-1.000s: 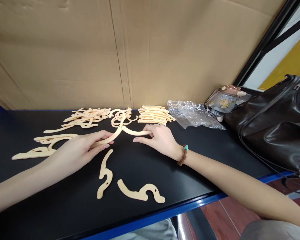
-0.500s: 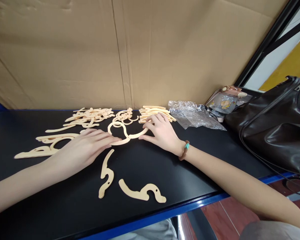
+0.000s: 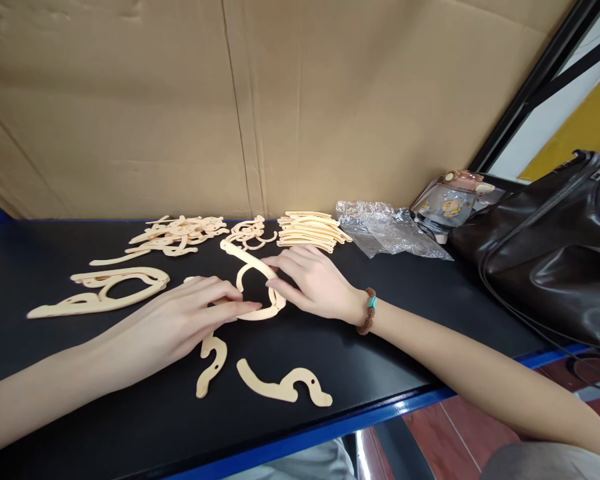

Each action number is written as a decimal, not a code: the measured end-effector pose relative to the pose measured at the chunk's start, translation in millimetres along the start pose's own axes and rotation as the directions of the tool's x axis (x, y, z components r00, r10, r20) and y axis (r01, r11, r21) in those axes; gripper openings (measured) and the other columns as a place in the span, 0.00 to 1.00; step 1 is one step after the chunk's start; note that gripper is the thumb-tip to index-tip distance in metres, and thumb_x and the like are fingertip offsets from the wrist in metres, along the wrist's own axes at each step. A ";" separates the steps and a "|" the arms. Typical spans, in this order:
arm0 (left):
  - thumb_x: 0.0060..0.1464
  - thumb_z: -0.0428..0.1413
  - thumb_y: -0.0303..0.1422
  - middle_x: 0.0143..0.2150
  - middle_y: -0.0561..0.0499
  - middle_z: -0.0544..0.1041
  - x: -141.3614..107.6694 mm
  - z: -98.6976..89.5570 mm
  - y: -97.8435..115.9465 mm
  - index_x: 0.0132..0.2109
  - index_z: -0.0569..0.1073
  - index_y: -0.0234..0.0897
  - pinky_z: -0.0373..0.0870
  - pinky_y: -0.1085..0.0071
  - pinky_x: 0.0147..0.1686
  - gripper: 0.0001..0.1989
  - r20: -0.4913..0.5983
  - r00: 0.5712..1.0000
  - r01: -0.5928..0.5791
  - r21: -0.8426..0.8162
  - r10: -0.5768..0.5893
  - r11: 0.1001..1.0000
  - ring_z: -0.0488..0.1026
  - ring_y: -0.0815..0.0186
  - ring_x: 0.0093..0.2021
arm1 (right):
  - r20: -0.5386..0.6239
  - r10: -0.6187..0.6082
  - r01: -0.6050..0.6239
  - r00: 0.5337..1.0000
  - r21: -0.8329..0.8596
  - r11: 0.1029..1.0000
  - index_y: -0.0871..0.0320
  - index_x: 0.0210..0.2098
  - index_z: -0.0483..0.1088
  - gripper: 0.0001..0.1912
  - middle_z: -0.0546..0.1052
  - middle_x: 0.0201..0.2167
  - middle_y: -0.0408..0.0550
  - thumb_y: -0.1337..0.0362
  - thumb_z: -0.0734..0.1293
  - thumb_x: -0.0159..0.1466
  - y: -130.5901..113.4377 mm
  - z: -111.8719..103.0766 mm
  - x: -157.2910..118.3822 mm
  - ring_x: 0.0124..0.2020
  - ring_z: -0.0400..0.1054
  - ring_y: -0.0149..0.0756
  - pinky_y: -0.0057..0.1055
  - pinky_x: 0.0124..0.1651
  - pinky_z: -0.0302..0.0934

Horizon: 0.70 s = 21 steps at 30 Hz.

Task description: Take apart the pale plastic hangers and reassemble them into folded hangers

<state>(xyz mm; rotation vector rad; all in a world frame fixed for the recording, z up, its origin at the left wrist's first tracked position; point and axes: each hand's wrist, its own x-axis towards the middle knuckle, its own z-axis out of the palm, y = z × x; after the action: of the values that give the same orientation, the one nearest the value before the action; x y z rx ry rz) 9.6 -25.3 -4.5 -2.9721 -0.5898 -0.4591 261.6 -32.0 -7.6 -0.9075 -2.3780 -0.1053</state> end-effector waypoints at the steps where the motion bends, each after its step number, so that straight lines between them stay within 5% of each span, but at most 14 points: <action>1: 0.61 0.45 0.20 0.45 0.51 0.73 -0.4 0.0 0.6 0.56 0.70 0.47 0.64 0.69 0.40 0.23 -0.002 1.000 0.004 0.001 -0.004 1.000 0.69 0.64 0.43 | -0.001 0.018 -0.018 1.000 0.021 1.000 0.60 0.50 0.67 0.14 0.75 0.39 0.49 0.59 0.61 0.69 -1.0 0.4 -0.2 0.41 0.67 0.38 0.36 0.48 0.58; 5: 0.64 0.44 0.25 0.43 0.51 0.73 1.0 -0.5 -1.2 0.52 0.73 0.45 0.65 0.70 0.36 0.17 -0.050 0.999 -0.015 0.043 0.017 0.999 0.69 0.65 0.38 | 0.038 0.132 -0.136 0.990 0.118 0.984 0.59 0.45 0.69 0.13 0.70 0.31 0.44 0.56 0.63 0.68 -5.7 4.6 -1.6 0.34 0.64 0.34 0.31 0.40 0.59; 12: 0.63 0.50 0.31 0.43 0.49 0.76 5.2 -4.2 -4.8 0.45 0.72 0.39 0.63 0.61 0.49 0.07 -0.189 0.980 -0.029 0.153 0.058 0.988 0.69 0.59 0.46 | 0.194 0.133 -0.173 0.972 0.208 0.963 0.58 0.39 0.69 0.11 0.69 0.31 0.44 0.59 0.59 0.70 -15.8 5.5 -1.2 0.32 0.63 0.33 0.29 0.37 0.58; 17: 0.59 0.56 0.38 0.53 0.44 0.73 4.8 -2.1 -7.1 0.55 0.67 0.38 0.61 0.58 0.53 0.19 -0.219 0.976 0.017 0.170 0.021 0.985 0.68 0.54 0.54 | 0.218 0.064 -0.104 0.974 0.173 0.979 0.58 0.55 0.66 0.16 0.71 0.36 0.47 0.61 0.55 0.72 -17.4 4.1 -2.1 0.38 0.66 0.36 0.31 0.42 0.61; 21: 0.60 0.55 0.41 0.48 0.47 0.76 6.0 -0.3 -9.4 0.56 0.67 0.39 0.59 0.57 0.54 0.19 -0.170 0.985 0.024 0.140 0.000 0.990 0.70 0.57 0.49 | 0.215 0.085 -0.109 0.973 0.098 0.989 0.59 0.61 0.62 0.23 0.74 0.39 0.51 0.55 0.55 0.71 -18.1 5.5 -3.5 0.41 0.67 0.38 0.34 0.44 0.63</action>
<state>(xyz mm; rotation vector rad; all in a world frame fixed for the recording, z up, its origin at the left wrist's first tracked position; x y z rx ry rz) 11.1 -14.5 -2.2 -2.7623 -0.5968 -0.6354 249.5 -46.5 -11.8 -1.0244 -2.4986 0.1661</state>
